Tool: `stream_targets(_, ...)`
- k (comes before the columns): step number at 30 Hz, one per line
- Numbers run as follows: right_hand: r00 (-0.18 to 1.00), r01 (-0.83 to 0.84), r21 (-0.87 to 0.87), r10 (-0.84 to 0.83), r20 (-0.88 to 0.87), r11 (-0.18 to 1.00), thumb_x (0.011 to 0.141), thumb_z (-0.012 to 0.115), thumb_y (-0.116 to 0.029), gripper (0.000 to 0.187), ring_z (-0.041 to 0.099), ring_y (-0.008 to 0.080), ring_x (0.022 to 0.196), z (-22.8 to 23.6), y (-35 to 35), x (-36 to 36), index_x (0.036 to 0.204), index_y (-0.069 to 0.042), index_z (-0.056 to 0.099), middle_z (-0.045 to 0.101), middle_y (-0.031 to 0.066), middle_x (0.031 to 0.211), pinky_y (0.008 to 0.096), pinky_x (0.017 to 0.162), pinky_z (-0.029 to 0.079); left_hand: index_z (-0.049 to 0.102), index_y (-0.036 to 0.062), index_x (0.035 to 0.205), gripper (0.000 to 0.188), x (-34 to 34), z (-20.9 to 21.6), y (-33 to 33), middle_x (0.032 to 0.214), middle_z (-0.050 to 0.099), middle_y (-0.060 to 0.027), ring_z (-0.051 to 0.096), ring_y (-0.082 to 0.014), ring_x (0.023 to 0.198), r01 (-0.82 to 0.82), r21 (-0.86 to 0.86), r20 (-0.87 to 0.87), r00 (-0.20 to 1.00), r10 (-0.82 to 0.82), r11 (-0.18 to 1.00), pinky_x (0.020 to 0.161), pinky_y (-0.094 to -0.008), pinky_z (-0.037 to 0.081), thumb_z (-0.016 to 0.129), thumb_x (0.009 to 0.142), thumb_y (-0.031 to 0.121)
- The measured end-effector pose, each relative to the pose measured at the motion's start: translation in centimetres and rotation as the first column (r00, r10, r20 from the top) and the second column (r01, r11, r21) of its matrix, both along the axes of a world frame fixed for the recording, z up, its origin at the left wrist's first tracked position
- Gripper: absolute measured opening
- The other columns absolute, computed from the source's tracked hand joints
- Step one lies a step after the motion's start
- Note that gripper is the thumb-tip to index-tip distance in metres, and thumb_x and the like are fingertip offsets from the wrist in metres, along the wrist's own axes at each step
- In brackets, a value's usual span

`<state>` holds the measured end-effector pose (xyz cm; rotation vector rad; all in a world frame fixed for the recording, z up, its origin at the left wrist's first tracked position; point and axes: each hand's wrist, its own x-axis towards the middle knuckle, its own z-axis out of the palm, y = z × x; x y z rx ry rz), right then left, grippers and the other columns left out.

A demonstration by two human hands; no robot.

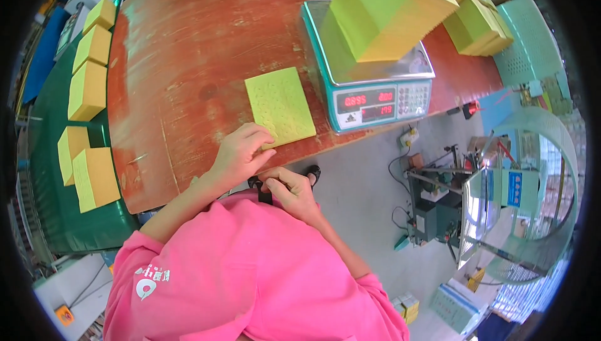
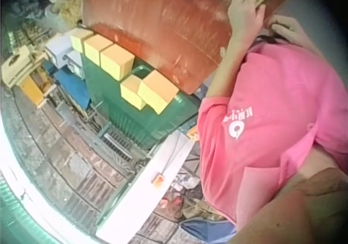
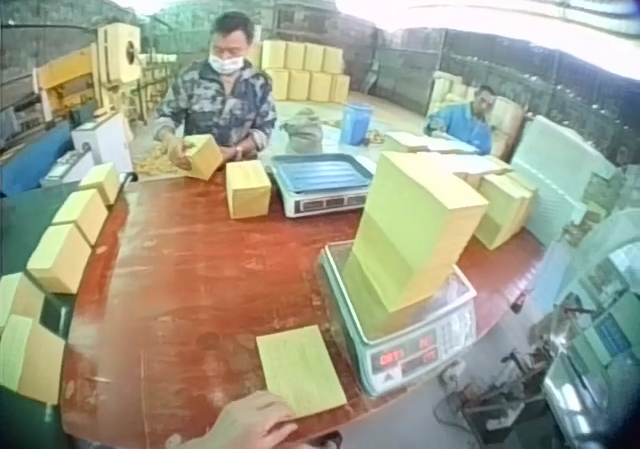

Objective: Weighing stacks of yellow paper and packaging them using a binding machine.

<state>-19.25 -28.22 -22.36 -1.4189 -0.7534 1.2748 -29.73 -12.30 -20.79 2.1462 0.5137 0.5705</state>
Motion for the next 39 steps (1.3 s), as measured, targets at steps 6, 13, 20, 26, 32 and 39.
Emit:
stream_targets(6, 0.994, 0.099, -0.004, -0.099, -0.050, 0.995, 0.092, 0.053, -0.005, 0.019, 0.063, 0.0111, 0.082, 0.9, -1.5, 1.9, 0.105, 0.004, 0.065, 0.068, 0.0078, 0.089, 0.0251, 0.077, 0.050, 0.060, 0.0036, 0.083, 0.021, 4.0, -0.7, -0.7, 0.091, 0.056, -0.0097, 0.057, -0.0291, 0.088, 0.042, 0.335, -0.089, 0.996, -0.013, 0.941, 0.071, -0.0383, 0.048, 0.075, 0.070, 0.011)
stream_targets(13, 0.997, 0.006, -0.018, -0.007, -0.076, 1.000, 0.091, 0.055, -0.004, 0.017, 0.064, 0.0097, 0.082, 0.7, -2.2, 6.9, 0.099, 0.005, 0.066, 0.069, 0.0081, 0.086, 0.0239, 0.074, 0.051, 0.059, 0.0039, 0.080, 0.020, 4.7, -0.6, -1.6, 0.086, 0.056, -0.0090, 0.057, -0.0290, 0.082, -0.077, 0.373, -0.196, 0.968, 0.160, 0.925, 0.068, -0.0393, 0.048, 0.075, 0.069, 0.009)
stream_targets(20, 0.996, -0.067, 0.047, 0.070, -0.059, 0.997, 0.088, 0.056, -0.004, 0.016, 0.063, 0.0096, 0.076, -0.5, -4.5, 13.5, 0.097, 0.004, 0.067, 0.069, 0.0066, 0.081, 0.0253, 0.071, 0.051, 0.059, 0.0030, 0.081, 0.019, 5.9, 0.2, -3.2, 0.087, 0.057, -0.0091, 0.058, -0.0275, 0.082, -0.042, 0.525, -0.244, 0.950, 0.197, 0.850, 0.068, -0.0374, 0.049, 0.073, 0.069, 0.004)
stream_targets(26, 0.985, -0.170, 0.047, 0.171, -0.022, 0.984, 0.090, 0.055, -0.007, 0.017, 0.063, 0.0107, 0.075, -0.7, -6.0, 17.0, 0.098, 0.002, 0.067, 0.068, 0.0076, 0.080, 0.0261, 0.070, 0.051, 0.060, 0.0020, 0.084, 0.017, 6.3, 0.5, -4.0, 0.089, 0.058, -0.0088, 0.059, -0.0259, 0.081, 0.028, 0.620, -0.309, 0.927, 0.212, 0.784, 0.069, -0.0354, 0.050, 0.071, 0.070, 0.003)
stream_targets(32, 0.972, -0.235, 0.047, 0.235, 0.001, 0.971, 0.090, 0.055, -0.008, 0.017, 0.064, 0.0108, 0.076, -0.4, -6.6, 17.8, 0.099, 0.002, 0.067, 0.068, 0.0072, 0.080, 0.0264, 0.071, 0.051, 0.060, 0.0013, 0.085, 0.015, 5.9, 0.5, -4.4, 0.090, 0.059, -0.0084, 0.060, -0.0244, 0.081, 0.052, 0.652, -0.339, 0.912, 0.230, 0.756, 0.068, -0.0343, 0.051, 0.068, 0.072, 0.001)
stream_targets(39, 0.966, -0.177, -0.003, 0.173, -0.190, 0.984, 0.098, 0.051, -0.017, 0.028, 0.065, 0.0144, 0.077, 0.4, -4.4, 15.9, 0.116, 0.002, 0.060, 0.067, 0.0096, 0.094, 0.0282, 0.073, 0.053, 0.060, 0.0003, 0.081, 0.014, 5.1, 2.0, -6.8, 0.101, 0.062, -0.0125, 0.061, -0.0300, 0.088, -0.060, 0.713, -0.164, 0.954, 0.249, 0.699, 0.072, -0.0400, 0.050, 0.068, 0.069, 0.000)
